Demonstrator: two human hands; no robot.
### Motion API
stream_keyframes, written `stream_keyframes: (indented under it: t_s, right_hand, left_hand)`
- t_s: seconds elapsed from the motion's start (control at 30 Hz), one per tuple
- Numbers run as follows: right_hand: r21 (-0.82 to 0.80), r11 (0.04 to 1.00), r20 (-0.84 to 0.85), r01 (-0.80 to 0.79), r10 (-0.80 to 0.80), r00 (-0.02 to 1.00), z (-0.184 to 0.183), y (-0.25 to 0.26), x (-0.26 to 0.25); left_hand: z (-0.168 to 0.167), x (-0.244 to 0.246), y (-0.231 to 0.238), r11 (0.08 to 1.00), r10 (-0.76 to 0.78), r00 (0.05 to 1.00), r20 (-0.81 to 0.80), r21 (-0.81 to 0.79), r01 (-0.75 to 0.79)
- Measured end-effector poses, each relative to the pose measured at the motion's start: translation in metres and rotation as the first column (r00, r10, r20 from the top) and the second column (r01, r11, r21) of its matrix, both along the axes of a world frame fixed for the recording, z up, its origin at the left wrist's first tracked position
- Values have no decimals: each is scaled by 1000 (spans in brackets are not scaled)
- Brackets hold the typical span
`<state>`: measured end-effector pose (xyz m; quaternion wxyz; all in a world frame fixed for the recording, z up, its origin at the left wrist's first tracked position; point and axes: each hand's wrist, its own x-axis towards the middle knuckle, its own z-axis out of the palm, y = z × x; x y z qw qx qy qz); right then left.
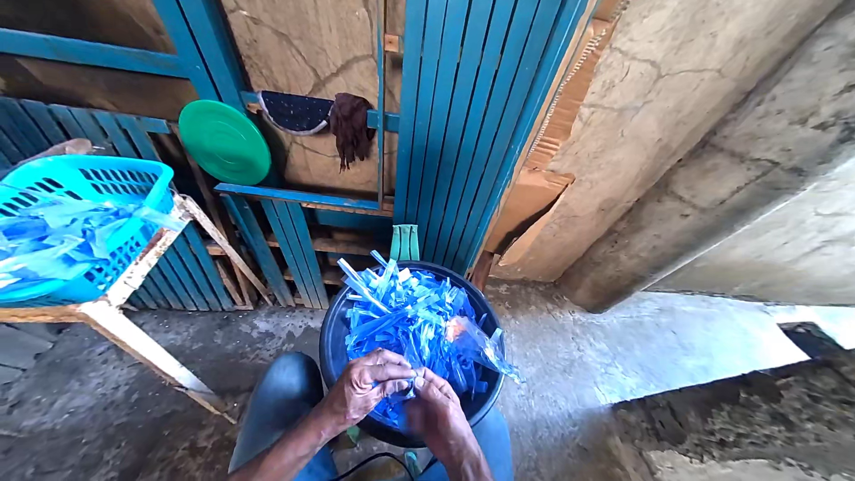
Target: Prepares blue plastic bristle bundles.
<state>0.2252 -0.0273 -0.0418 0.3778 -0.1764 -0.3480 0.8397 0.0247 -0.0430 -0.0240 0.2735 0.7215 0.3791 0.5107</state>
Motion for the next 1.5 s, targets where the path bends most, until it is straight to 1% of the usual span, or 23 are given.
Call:
stream_keyframes:
  t_s: [0.07,0.2,0.33,0.47,0.53,0.63,0.67,0.73,0.77,0.8,0.83,0.9,0.93,1.0,1.07,1.13,1.17,1.23,1.27,1.3,1.37,1.43,1.5]
  right_hand:
    - [8,1000,-36,-10,11,999,-2,0,-1]
    - [4,999,-48,51,-51,998,-5,2,1]
    - [87,991,111,102,-112,988,-10,4,3]
    - [163,980,234,111,-148,961,-13,3,4]
    - [167,979,265,120,-161,951,-11,2,3]
    - [228,965,347,129,-205,915,-8,-1,3]
    - [265,957,390,121,-222,894,-5,-3,4]
    - [318,944,463,86,-234,855,0,-6,8]
    - [319,945,488,76,-232,842,2,-7,9]
    - [317,946,507,69,-230,830,3,-8,11]
    - [318,946,525,60,-229,820,3,-9,14]
    - [318,947,547,49,-225,806,1,-10,19]
    - [317,947,553,51,-228,801,1,-11,20]
    - [313,948,560,59,-235,794,2,-12,21]
    - [317,947,566,58,-238,789,2,-12,20]
    - [323,945,561,55,-238,793,1,-11,20]
    - [324,945,560,52,-236,794,0,-11,20]
    - [327,944,563,41,-230,794,-2,-11,20]
    - [326,945,565,37,-226,794,-1,-11,21]
    - [326,945,567,36,-226,792,-1,-11,22]
    - [326,945,573,37,-228,787,-1,-11,22]
    - [328,944,571,41,-233,788,-2,-10,21]
    - [325,945,568,44,-232,789,-2,-10,22]
  left_hand:
    - [1,0,2,1000,22,999,40,17,-23]
    - [5,-1,3,998,29,976,216,-55,-17]
    - [6,-4,4,990,58,911,409,-141,0]
    - [11,-7,4,988,69,886,459,-155,3]
    - [16,-11,3,990,71,893,445,-143,-8]
    - [35,-27,2,986,145,914,379,-132,-101]
    - [46,-36,3,982,179,931,317,-109,-151]
    - [74,-63,5,955,298,951,78,-13,-298]
    - [92,-80,5,924,383,922,-49,36,-381]
    - [113,-97,4,883,470,869,-158,65,-466]
    - [135,-116,3,833,550,800,-238,94,-545]
    - [176,-159,2,742,663,674,-327,163,-650]
    - [195,-182,2,703,703,625,-338,201,-682]
    - [227,-227,2,606,793,532,-297,283,-744]
    - [250,-270,-1,517,855,450,-258,352,-780]
    - [261,-306,-8,433,892,330,-310,371,-822]
    - [264,-319,-12,395,884,247,-397,352,-849]
    - [263,-335,-19,350,768,94,-633,292,-890]
    - [259,-339,-20,337,684,49,-728,256,-906]
    - [255,-340,-22,321,613,23,-790,223,-920]
    - [246,-343,-24,322,538,2,-843,204,-925]
    - [242,-339,-27,336,521,-9,-853,215,-917]
    - [242,-323,-30,366,564,-36,-825,289,-885]
